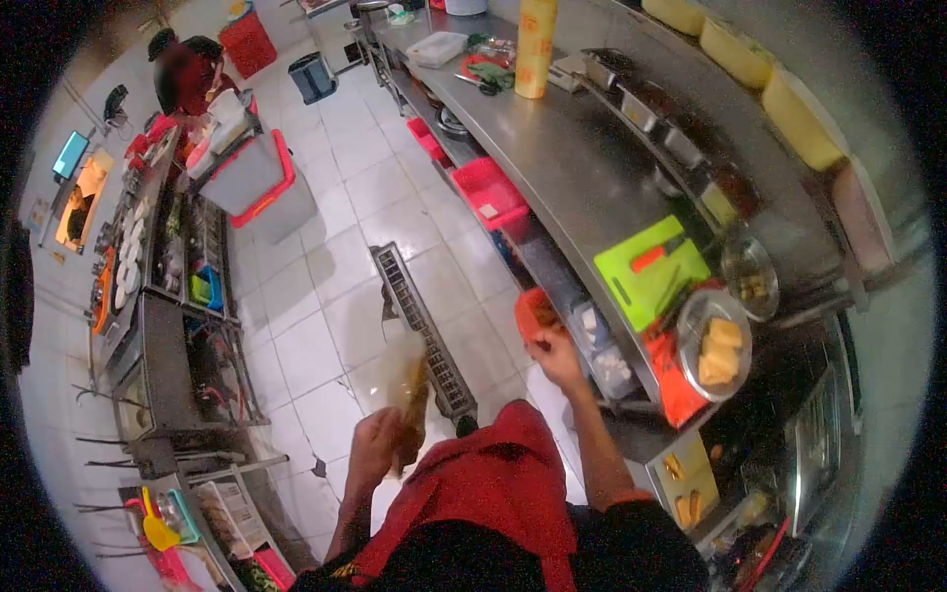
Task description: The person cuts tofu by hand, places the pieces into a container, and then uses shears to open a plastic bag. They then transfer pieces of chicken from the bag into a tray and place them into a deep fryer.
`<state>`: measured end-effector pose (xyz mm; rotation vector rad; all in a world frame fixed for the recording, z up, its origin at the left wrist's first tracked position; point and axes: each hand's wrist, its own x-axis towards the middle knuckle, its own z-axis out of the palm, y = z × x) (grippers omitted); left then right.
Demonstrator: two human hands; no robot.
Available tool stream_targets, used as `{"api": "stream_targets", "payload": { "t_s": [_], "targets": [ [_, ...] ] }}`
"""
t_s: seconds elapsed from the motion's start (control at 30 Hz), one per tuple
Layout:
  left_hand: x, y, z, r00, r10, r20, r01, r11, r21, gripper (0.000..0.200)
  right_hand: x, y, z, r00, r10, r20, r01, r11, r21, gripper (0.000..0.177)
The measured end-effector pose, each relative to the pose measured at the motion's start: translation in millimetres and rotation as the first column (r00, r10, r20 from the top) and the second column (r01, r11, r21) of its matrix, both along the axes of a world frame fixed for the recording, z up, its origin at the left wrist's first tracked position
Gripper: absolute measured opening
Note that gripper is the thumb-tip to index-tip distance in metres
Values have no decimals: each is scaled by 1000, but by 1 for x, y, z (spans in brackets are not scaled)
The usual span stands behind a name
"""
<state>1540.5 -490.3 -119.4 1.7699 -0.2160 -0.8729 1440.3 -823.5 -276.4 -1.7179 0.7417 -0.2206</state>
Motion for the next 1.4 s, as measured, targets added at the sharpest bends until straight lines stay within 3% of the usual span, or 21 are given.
{"api": "stream_targets", "payload": {
  "t_s": [0.07, 0.17, 0.3, 0.37, 0.47, 0.53, 0.6, 0.63, 0.67, 0.77, 0.83, 0.87, 0.93, 1.07, 1.13, 1.2, 1.27, 1.3, 1.33, 1.37, 1.4],
  "targets": [
    [28, 1, -7, 990, 127, -67, -129, 991, -33, 40, 61, -40, 12, 999, 50, 4, -48, 983, -178, 18],
    [71, -7, -10, 932, 341, 123, -349, 935, 54, 41, 173, -108, 42, 997, 73, 31, -56, 921, -386, 18],
    [118, -32, -14, 831, 523, 192, -548, 829, 115, 40, 354, -246, 5, 974, 127, 186, 15, 788, -615, 21],
    [139, -57, -3, 792, 571, 217, -605, 782, 149, 40, 444, -310, -4, 993, 93, 73, -10, 682, -732, 21],
    [168, -92, 10, 727, 646, 235, -684, 710, 164, 41, 551, -385, -18, 980, 109, 166, 56, 651, -757, 27],
    [188, -119, 18, 650, 727, 221, -759, 634, 148, 46, 604, -416, -19, 999, 15, 43, 27, 576, -817, 33],
    [205, -136, 24, 634, 748, 196, -773, 616, 154, 43, 639, -438, -23, 999, -16, -49, -28, 627, -779, 34],
    [215, -143, 27, 629, 760, 165, -777, 613, 140, 42, 650, -445, -23, 989, -61, -133, -59, 662, -747, 35],
    [222, -151, 31, 628, 759, 170, -778, 611, 148, 42, 659, -450, -39, 992, -91, -89, -25, 548, -836, 34],
    [260, -175, 22, 691, 663, 288, -717, 678, 159, 44, 655, -443, -16, 985, -108, -131, -44, 582, -812, 29],
    [288, -163, -13, 689, 721, 76, -687, 616, 384, 42, 662, -449, -27, 987, -117, -108, -29, 536, -844, 37],
    [300, -179, 4, 785, 618, 44, -609, 757, 238, 39, 662, -449, -27, 984, -112, -141, -54, 565, -823, 32],
    [327, -217, 30, 839, 543, -11, -534, 829, 165, 39, 657, -441, -31, 964, -66, -257, -177, 560, -809, 21],
    [379, -253, 32, 981, 188, -37, -182, 976, 121, 39, 616, -411, -34, 931, -91, -354, -271, 479, -835, 26],
    [400, -286, 44, 999, 47, -17, -47, 999, -14, 40, 575, -394, -43, 948, -109, -300, -129, 730, -672, 39],
    [437, -301, 37, 977, -213, 29, 206, 968, 143, 44, 531, -381, -46, 914, -182, -361, -58, 825, -562, 30],
    [460, -327, 35, 890, -413, 195, 388, 909, 155, 45, 458, -371, -46, 906, -10, -423, -90, 972, -216, 32],
    [460, -343, 44, 906, -413, 94, 412, 911, 33, 40, 405, -337, -31, 974, -129, -184, 149, 984, 98, 31],
    [453, -366, 57, 910, -401, 104, 401, 916, 18, 32, 362, -305, 9, 935, -350, 49, 302, 864, 403, 31],
    [451, -376, 57, 904, -416, 96, 417, 909, 7, 29, 323, -267, 28, 909, -416, 4, 372, 819, 438, 31],
    [450, -392, 64, 860, -510, -7, 505, 852, -137, 28, 295, -236, 46, 867, -496, 41, 397, 739, 544, 30]
  ]
}}
